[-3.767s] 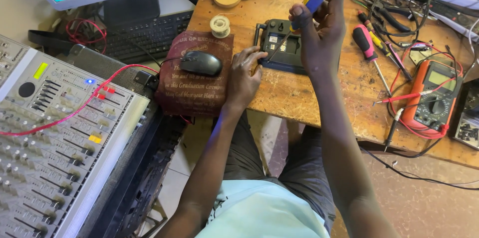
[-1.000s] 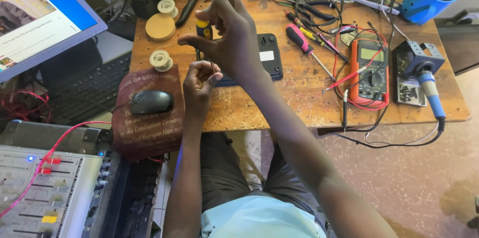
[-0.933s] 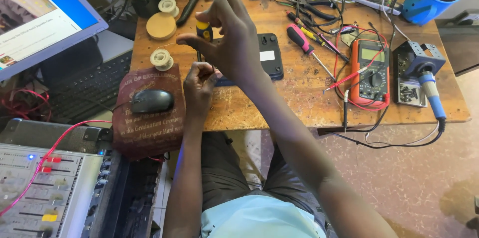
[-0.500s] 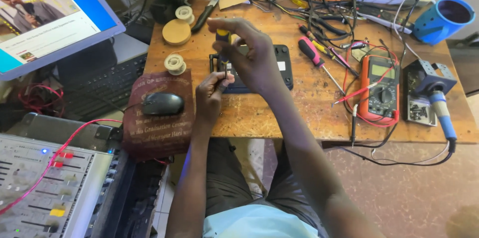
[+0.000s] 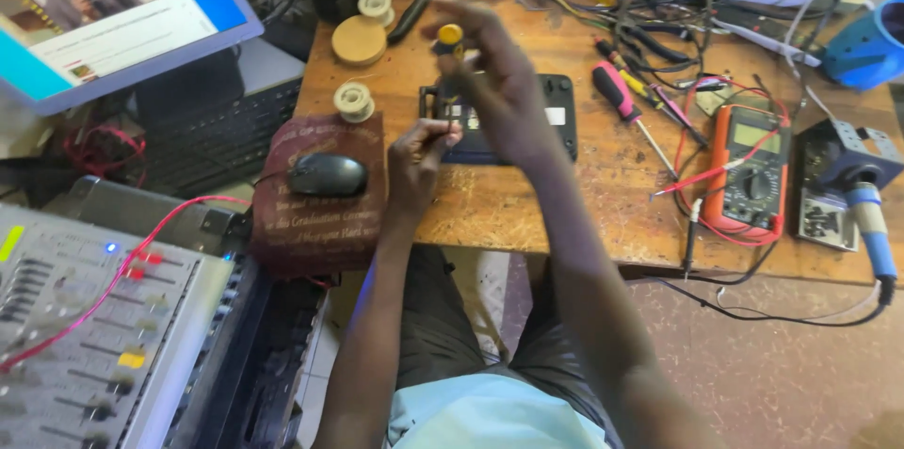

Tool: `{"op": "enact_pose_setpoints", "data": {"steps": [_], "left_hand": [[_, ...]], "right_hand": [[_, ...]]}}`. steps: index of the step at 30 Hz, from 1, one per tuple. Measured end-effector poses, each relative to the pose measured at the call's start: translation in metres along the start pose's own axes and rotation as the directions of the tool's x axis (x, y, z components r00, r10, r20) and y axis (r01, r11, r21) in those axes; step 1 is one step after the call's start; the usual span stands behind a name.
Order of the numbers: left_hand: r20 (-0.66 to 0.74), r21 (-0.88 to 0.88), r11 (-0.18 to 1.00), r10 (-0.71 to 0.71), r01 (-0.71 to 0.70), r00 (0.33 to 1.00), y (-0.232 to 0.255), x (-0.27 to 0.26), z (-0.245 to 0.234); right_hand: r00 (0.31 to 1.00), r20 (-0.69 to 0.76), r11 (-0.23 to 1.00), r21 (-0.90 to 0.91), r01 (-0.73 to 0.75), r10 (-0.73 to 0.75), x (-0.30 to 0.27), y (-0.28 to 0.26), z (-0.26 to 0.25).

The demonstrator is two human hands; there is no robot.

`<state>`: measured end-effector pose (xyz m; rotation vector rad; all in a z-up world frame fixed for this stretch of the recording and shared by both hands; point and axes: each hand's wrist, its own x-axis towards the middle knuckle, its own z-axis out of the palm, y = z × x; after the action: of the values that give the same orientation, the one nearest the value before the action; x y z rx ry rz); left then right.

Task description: The person uses a soldering iron to work on the internal circuit board of a disassembled electronic device. They then reassemble the device, which appears to be a cordless phone, and use a screwdriver to secure the casing.

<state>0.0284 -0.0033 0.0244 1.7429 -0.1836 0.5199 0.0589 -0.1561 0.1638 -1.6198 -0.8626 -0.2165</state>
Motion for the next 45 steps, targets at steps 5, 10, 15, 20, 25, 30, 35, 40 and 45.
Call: {"op": "enact_pose_setpoints", "data": {"steps": [5,10,15,20,25,30,35,40,45], "left_hand": [[0.065,-0.047,0.998,-0.043,0.046,0.997,0.002,0.001,0.0],[0.109,-0.157,0.987,-0.025,0.043,0.994,0.004,-0.002,-0.003],[0.058,-0.156,0.984,-0.08,0.088,0.995,0.004,-0.001,0.0],[0.015,-0.085,0.993,-0.084,0.085,0.996,0.007,-0.003,0.0],[0.035,0.001,1.0,0.023,-0.023,0.999,0.005,-0.002,-0.002],[0.152,0.002,1.0,-0.018,0.018,0.988,0.012,-0.003,-0.003],[0.14,-0.189,0.975,-0.092,0.118,0.986,0.003,-0.003,-0.003],[0.104,-0.204,0.973,-0.089,0.109,0.991,-0.004,-0.001,-0.003],[0.069,-0.141,0.986,-0.082,0.091,0.994,0.001,0.0,-0.001]], "right_hand": [[0.993,0.01,0.99,0.073,0.118,-0.119,0.006,-0.008,-0.011],[0.966,-0.173,0.958,-0.247,0.145,-0.191,0.008,-0.004,-0.006],[0.944,-0.178,0.911,-0.362,0.2,-0.278,0.011,0.004,-0.005],[0.989,-0.036,0.973,-0.188,0.135,-0.144,0.001,-0.023,-0.003],[0.995,0.014,0.995,0.005,0.097,-0.098,0.0,-0.013,0.0],[0.985,-0.168,0.996,-0.082,0.029,-0.042,0.001,0.011,0.005],[0.957,-0.188,0.944,-0.287,0.161,-0.22,0.008,0.014,0.011],[0.963,-0.214,0.911,-0.408,0.063,-0.162,-0.003,0.009,0.012],[0.989,-0.141,0.955,-0.286,-0.077,0.037,-0.008,-0.007,0.005]]}}
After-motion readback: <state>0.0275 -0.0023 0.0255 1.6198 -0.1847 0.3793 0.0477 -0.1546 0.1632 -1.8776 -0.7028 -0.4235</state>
